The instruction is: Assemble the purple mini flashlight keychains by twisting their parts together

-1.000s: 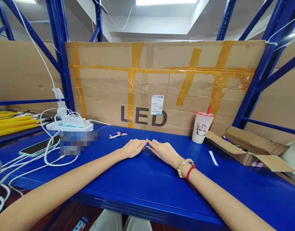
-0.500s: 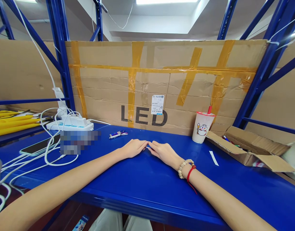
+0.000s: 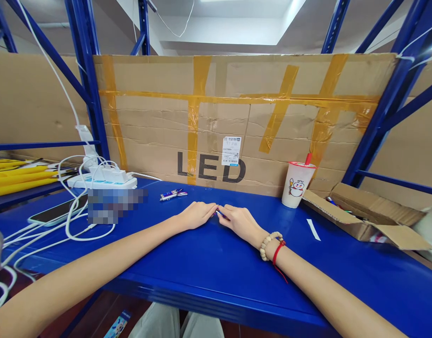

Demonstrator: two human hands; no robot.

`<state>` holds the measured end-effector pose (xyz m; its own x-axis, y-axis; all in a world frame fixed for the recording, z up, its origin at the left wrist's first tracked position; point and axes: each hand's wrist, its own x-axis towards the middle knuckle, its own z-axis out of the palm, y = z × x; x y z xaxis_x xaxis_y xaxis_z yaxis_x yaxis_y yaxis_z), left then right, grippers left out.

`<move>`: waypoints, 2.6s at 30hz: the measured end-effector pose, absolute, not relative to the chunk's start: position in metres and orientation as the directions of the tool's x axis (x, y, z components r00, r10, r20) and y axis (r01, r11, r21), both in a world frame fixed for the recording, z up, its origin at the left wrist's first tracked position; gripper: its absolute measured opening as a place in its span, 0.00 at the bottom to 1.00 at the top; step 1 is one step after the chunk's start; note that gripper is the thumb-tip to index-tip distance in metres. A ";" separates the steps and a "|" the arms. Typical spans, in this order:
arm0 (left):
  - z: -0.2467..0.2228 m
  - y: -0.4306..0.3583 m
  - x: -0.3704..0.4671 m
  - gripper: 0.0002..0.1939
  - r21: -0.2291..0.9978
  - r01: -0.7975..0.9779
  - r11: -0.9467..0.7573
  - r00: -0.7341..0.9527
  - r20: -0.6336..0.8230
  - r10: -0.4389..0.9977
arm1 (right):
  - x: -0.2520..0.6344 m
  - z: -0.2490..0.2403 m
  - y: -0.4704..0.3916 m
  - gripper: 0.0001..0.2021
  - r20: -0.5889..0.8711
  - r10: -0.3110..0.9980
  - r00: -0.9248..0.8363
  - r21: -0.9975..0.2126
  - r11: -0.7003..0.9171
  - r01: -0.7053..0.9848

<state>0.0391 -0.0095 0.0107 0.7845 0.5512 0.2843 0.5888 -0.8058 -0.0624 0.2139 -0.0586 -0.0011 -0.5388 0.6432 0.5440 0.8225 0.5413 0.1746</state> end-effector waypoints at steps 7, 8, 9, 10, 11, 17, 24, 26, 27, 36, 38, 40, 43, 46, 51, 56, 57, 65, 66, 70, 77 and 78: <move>0.011 -0.010 0.039 0.18 -0.024 0.599 -0.800 0.770 0.291 0.568 | 0.213 -0.002 -0.058 0.12 0.557 0.670 -0.491 0.121 0.519 0.846; 0.011 -0.010 0.039 0.19 -0.002 0.605 -0.796 0.762 0.292 0.578 | 0.213 -0.002 -0.058 0.12 0.564 0.672 -0.479 0.108 0.515 0.850; 0.011 -0.010 0.039 0.19 0.019 0.611 -0.791 0.753 0.293 0.589 | 0.213 -0.002 -0.057 0.12 0.570 0.676 -0.467 0.094 0.511 0.855; 0.011 -0.011 0.039 0.19 0.038 0.619 -0.785 0.743 0.295 0.600 | 0.213 -0.003 -0.057 0.12 0.575 0.681 -0.454 0.080 0.506 0.859; 0.011 -0.011 0.040 0.19 0.054 0.626 -0.778 0.734 0.298 0.611 | 0.213 -0.003 -0.056 0.12 0.580 0.684 -0.442 0.067 0.501 0.863; 0.011 -0.012 0.041 0.18 0.154 0.645 -0.749 0.680 0.330 0.654 | 0.216 0.000 -0.053 0.13 0.638 0.693 -0.336 -0.033 0.460 0.887; 0.009 -0.012 0.041 0.17 0.136 0.617 -0.775 0.693 0.371 0.618 | 0.219 0.002 -0.052 0.13 0.647 0.713 -0.271 -0.089 0.423 0.902; 0.008 -0.011 0.041 0.17 0.124 0.606 -0.786 0.702 0.380 0.602 | 0.219 0.001 -0.051 0.13 0.645 0.712 -0.278 -0.085 0.428 0.900; 0.008 -0.011 0.041 0.17 0.117 0.604 -0.788 0.707 0.379 0.598 | 0.219 0.000 -0.051 0.13 0.643 0.712 -0.281 -0.084 0.430 0.899; 0.004 -0.006 0.041 0.18 0.087 0.569 -0.818 0.737 0.388 0.553 | 0.219 -0.001 -0.049 0.13 0.635 0.721 -0.276 -0.115 0.441 0.890; 0.004 -0.006 0.041 0.19 0.082 0.566 -0.820 0.742 0.382 0.551 | 0.218 -0.001 -0.050 0.13 0.635 0.724 -0.269 -0.121 0.437 0.891; 0.005 -0.007 0.041 0.19 0.079 0.574 -0.815 0.741 0.373 0.558 | 0.217 0.000 -0.050 0.14 0.630 0.730 -0.265 -0.129 0.435 0.891; 0.006 -0.008 0.041 0.19 0.057 0.579 -0.814 0.747 0.363 0.557 | 0.218 -0.001 -0.048 0.15 0.636 0.735 -0.235 -0.174 0.434 0.884; 0.008 -0.009 0.041 0.19 0.010 0.564 -0.826 0.773 0.347 0.531 | 0.224 -0.002 -0.045 0.16 0.664 0.734 -0.142 -0.259 0.403 0.878; 0.008 -0.010 0.042 0.19 0.003 0.582 -0.813 0.760 0.352 0.546 | 0.235 -0.001 -0.041 0.18 0.597 0.796 -0.097 -0.244 0.295 0.924; 0.007 -0.009 0.042 0.18 0.002 0.591 -0.807 0.756 0.348 0.554 | 0.235 0.000 -0.042 0.18 0.490 0.870 -0.057 -0.142 0.145 0.979; 0.007 -0.009 0.042 0.18 0.001 0.588 -0.809 0.759 0.344 0.552 | 0.235 0.000 -0.042 0.18 0.466 0.884 -0.038 -0.118 0.105 0.987; 0.011 -0.012 0.041 0.19 -0.010 0.586 -0.810 0.767 0.331 0.550 | 0.237 0.002 -0.044 0.18 0.343 0.938 0.042 0.132 -0.092 0.987; 0.011 -0.012 0.041 0.19 -0.011 0.586 -0.810 0.768 0.328 0.551 | 0.238 0.002 -0.044 0.18 0.339 0.940 0.044 0.144 -0.099 0.985; 0.011 -0.011 0.041 0.18 -0.011 0.592 -0.806 0.765 0.320 0.559 | 0.239 0.001 -0.044 0.18 0.336 0.941 0.045 0.167 -0.106 0.980; 0.009 -0.009 0.041 0.19 -0.036 0.607 -0.794 0.757 0.332 0.563 | 0.238 0.003 -0.044 0.17 0.282 0.954 0.101 0.152 -0.149 0.977; 0.009 -0.009 0.041 0.20 -0.041 0.606 -0.794 0.757 0.337 0.560 | 0.238 0.003 -0.044 0.17 0.278 0.955 0.105 0.154 -0.153 0.976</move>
